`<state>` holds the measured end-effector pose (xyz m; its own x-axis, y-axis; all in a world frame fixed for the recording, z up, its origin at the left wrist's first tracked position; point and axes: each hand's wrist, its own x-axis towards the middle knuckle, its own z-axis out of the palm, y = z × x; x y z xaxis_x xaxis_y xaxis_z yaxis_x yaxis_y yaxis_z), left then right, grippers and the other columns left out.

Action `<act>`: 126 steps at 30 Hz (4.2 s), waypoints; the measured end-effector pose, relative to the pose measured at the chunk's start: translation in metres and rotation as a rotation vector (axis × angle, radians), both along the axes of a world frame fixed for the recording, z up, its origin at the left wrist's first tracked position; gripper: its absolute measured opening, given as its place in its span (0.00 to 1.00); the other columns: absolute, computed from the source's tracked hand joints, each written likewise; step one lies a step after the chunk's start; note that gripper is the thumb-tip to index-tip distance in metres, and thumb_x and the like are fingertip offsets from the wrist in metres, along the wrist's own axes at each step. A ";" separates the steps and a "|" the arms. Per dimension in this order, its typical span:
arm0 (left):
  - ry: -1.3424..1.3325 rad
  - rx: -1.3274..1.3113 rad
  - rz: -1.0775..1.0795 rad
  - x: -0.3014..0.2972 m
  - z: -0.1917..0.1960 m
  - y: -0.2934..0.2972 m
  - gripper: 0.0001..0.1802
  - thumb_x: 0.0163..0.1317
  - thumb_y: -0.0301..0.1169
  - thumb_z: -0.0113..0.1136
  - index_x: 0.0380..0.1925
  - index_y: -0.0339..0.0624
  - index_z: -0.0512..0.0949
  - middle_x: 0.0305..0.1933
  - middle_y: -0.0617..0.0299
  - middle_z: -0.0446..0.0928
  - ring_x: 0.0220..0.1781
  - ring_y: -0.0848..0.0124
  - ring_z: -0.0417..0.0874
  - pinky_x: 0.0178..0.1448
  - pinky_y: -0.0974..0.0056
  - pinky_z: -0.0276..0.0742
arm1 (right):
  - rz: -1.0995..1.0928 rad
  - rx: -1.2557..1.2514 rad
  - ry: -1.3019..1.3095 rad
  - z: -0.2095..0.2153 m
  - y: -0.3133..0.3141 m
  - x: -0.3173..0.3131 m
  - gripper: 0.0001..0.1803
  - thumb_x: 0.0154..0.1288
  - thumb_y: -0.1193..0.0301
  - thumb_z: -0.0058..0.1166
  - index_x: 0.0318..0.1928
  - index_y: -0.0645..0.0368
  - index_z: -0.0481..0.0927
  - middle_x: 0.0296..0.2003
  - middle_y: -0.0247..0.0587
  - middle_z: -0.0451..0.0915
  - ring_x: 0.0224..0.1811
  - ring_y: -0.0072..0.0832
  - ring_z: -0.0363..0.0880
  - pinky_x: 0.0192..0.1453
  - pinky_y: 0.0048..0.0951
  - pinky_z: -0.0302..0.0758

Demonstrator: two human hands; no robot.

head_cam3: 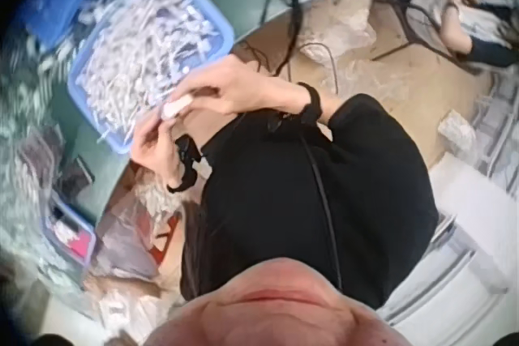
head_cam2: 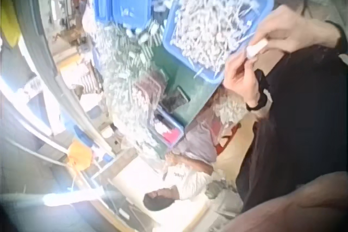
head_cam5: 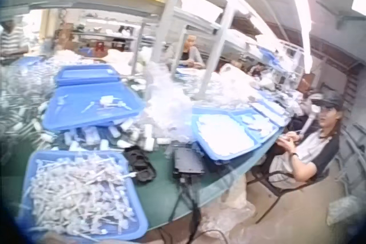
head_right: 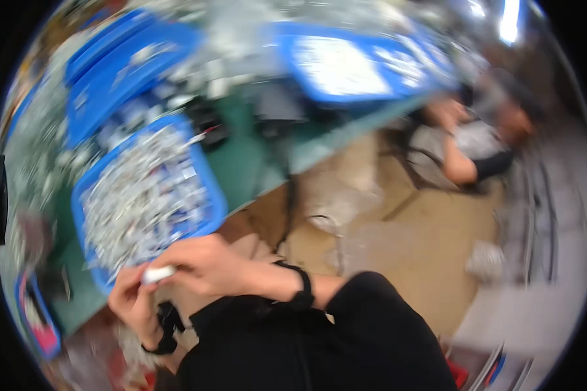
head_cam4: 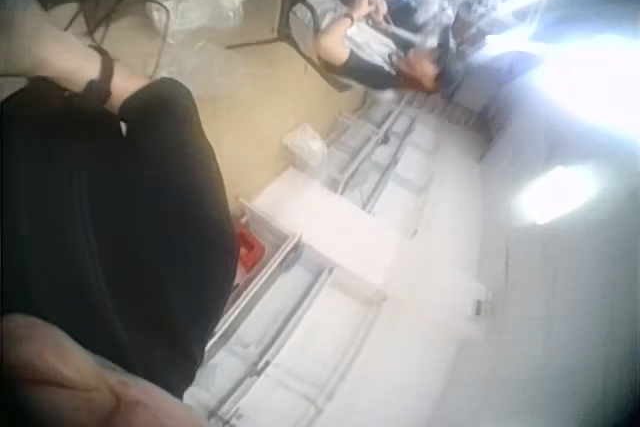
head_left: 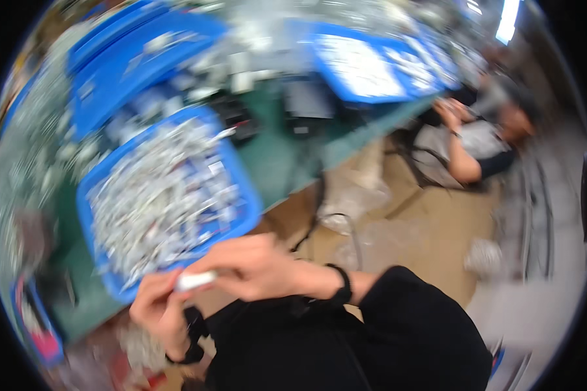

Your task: The person assembles small white cylindrical electronic components by hand. They pick up a component and a wire, insert the wire into the component, and place the assembled unit into a blue tray. This process is repeated continuously.

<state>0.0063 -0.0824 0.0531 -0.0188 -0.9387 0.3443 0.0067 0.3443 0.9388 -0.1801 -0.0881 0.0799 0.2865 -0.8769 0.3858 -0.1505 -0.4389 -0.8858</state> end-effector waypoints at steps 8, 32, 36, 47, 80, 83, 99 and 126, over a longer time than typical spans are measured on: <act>0.192 0.020 -0.064 -0.016 0.041 0.005 0.16 0.43 0.09 0.60 0.35 0.30 0.77 0.43 0.51 0.73 0.42 0.67 0.78 0.44 0.67 0.78 | -0.027 0.123 -0.183 0.027 0.006 0.007 0.13 0.51 0.81 0.57 0.41 0.63 0.78 0.34 0.41 0.79 0.35 0.23 0.79 0.33 0.21 0.76; 0.187 0.087 -0.188 -0.053 0.033 -0.002 0.16 0.43 0.12 0.63 0.36 0.32 0.79 0.34 0.59 0.73 0.35 0.73 0.78 0.41 0.71 0.78 | -0.057 0.094 0.000 0.016 0.010 -0.047 0.16 0.50 0.74 0.63 0.42 0.63 0.77 0.35 0.38 0.81 0.30 0.19 0.78 0.31 0.16 0.71; 0.178 0.122 -0.180 -0.051 0.029 0.002 0.16 0.45 0.11 0.61 0.36 0.32 0.79 0.34 0.60 0.72 0.36 0.73 0.78 0.42 0.71 0.78 | -0.086 0.052 -0.021 0.010 0.010 -0.047 0.16 0.50 0.76 0.62 0.42 0.62 0.78 0.37 0.39 0.80 0.33 0.21 0.78 0.35 0.18 0.72; 0.261 0.146 -0.218 -0.055 0.011 0.012 0.13 0.48 0.12 0.59 0.36 0.30 0.76 0.41 0.57 0.71 0.39 0.72 0.77 0.46 0.69 0.77 | -0.017 0.162 -0.081 -0.007 0.009 -0.046 0.14 0.49 0.77 0.61 0.40 0.62 0.80 0.34 0.39 0.82 0.30 0.21 0.78 0.34 0.19 0.73; 0.323 0.338 -0.151 -0.045 -0.015 0.018 0.13 0.52 0.24 0.62 0.38 0.33 0.74 0.41 0.51 0.74 0.37 0.66 0.77 0.37 0.67 0.76 | -0.644 -0.202 1.030 0.026 -0.245 -0.087 0.22 0.40 0.59 0.60 0.36 0.60 0.81 0.42 0.51 0.74 0.45 0.42 0.75 0.48 0.37 0.74; 0.341 0.377 -0.200 -0.050 -0.018 0.018 0.12 0.54 0.24 0.60 0.38 0.34 0.73 0.42 0.52 0.73 0.40 0.66 0.77 0.37 0.67 0.74 | -0.541 -0.065 1.029 0.036 -0.238 -0.108 0.22 0.41 0.58 0.58 0.36 0.60 0.80 0.36 0.52 0.77 0.41 0.43 0.77 0.47 0.37 0.74; 0.268 0.334 -0.349 -0.075 0.013 -0.003 0.12 0.46 0.12 0.59 0.34 0.30 0.75 0.38 0.50 0.74 0.36 0.66 0.79 0.40 0.66 0.79 | 0.009 0.485 -0.435 0.021 0.019 -0.092 0.11 0.56 0.80 0.53 0.41 0.69 0.72 0.40 0.50 0.78 0.39 0.26 0.77 0.42 0.24 0.75; 0.311 0.503 -0.418 -0.081 0.015 0.000 0.10 0.50 0.15 0.59 0.35 0.27 0.75 0.36 0.49 0.77 0.33 0.66 0.82 0.37 0.68 0.80 | -0.221 0.300 -0.289 -0.011 0.042 -0.079 0.15 0.58 0.81 0.52 0.47 0.69 0.69 0.37 0.47 0.78 0.35 0.27 0.80 0.42 0.24 0.76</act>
